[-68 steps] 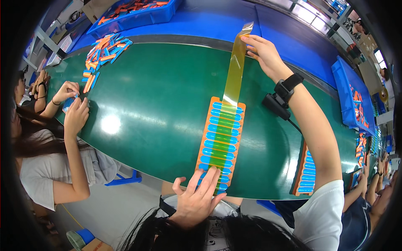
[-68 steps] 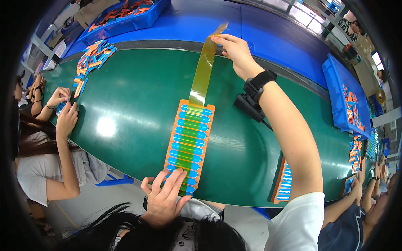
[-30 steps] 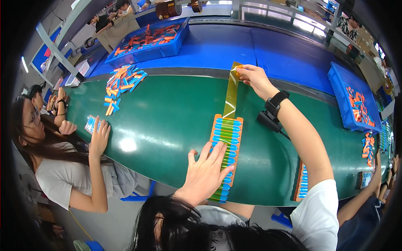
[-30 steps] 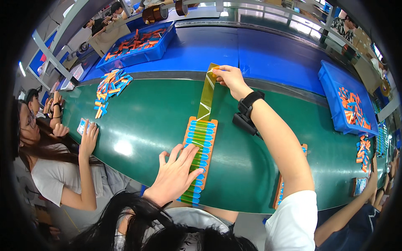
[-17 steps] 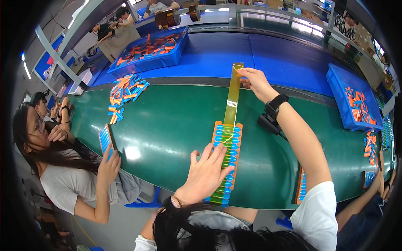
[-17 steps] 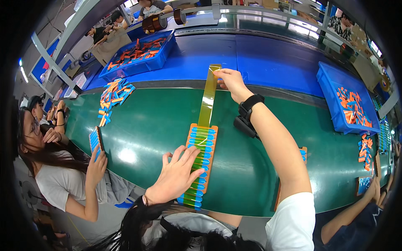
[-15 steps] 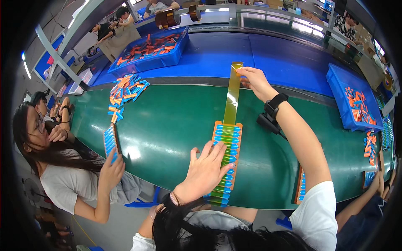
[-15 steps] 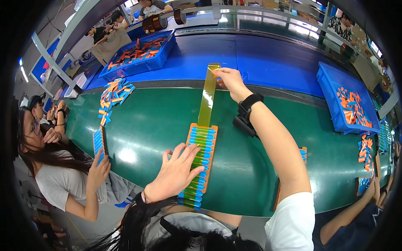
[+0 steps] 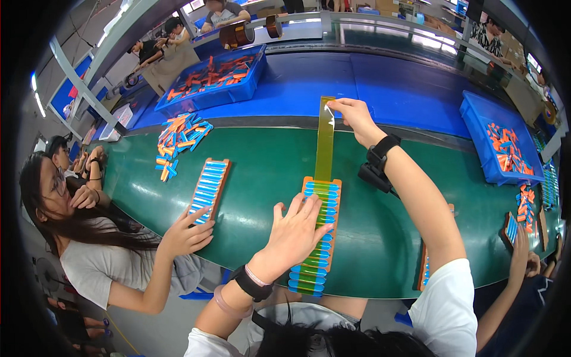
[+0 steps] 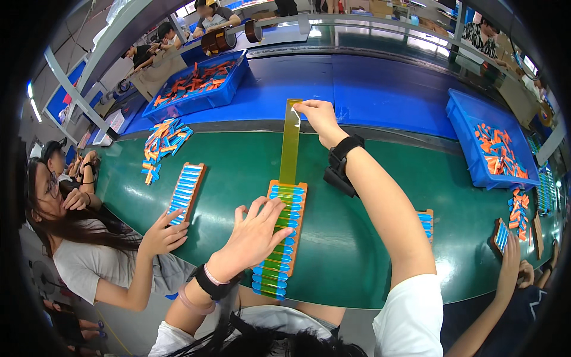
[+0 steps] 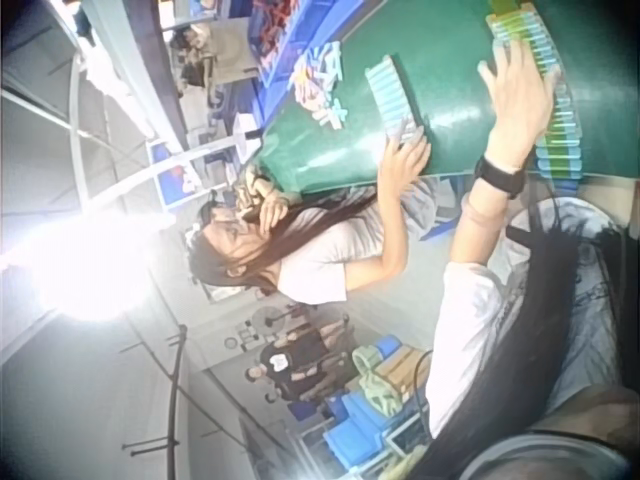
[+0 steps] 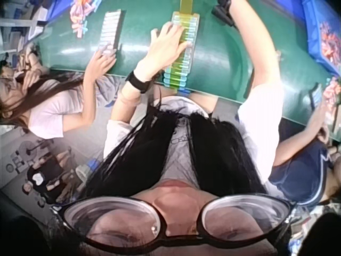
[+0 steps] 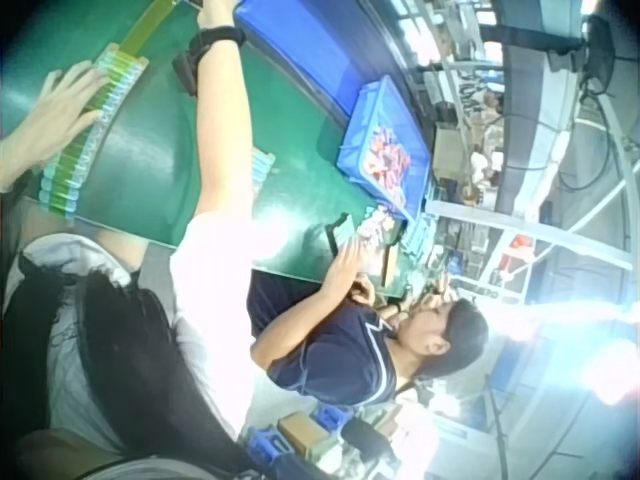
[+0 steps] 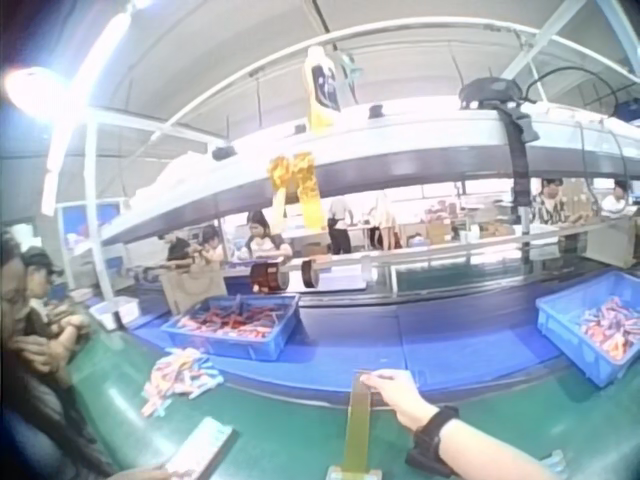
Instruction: Applying adhesive tape to small electronic components on a jig.
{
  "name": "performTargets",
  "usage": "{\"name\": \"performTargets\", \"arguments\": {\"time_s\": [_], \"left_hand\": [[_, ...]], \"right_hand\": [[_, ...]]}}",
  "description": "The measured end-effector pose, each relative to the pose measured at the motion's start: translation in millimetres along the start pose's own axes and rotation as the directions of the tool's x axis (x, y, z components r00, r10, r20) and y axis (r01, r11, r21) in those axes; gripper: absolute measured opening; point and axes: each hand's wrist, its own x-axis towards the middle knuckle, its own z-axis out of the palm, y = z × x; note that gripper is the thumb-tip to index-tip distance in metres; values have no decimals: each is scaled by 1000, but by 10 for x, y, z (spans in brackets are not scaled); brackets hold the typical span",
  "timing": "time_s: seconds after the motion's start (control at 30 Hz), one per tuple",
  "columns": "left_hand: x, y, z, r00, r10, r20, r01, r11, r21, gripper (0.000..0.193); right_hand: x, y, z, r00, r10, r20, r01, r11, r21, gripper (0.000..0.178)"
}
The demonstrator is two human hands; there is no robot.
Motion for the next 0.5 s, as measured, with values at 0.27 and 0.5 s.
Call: {"name": "performTargets", "arguments": {"time_s": [0.27, 0.5], "left_hand": [[96, -55, 43, 999, -34, -31, 35, 999, 25, 43], [224, -165, 76, 998, -40, -55, 42, 998, 40, 37]], "right_hand": [[-112, -70, 24, 1000, -13, -14, 13, 999, 43, 23], [-151, -79, 39, 1000, -14, -3, 14, 1000, 18, 27]]}}
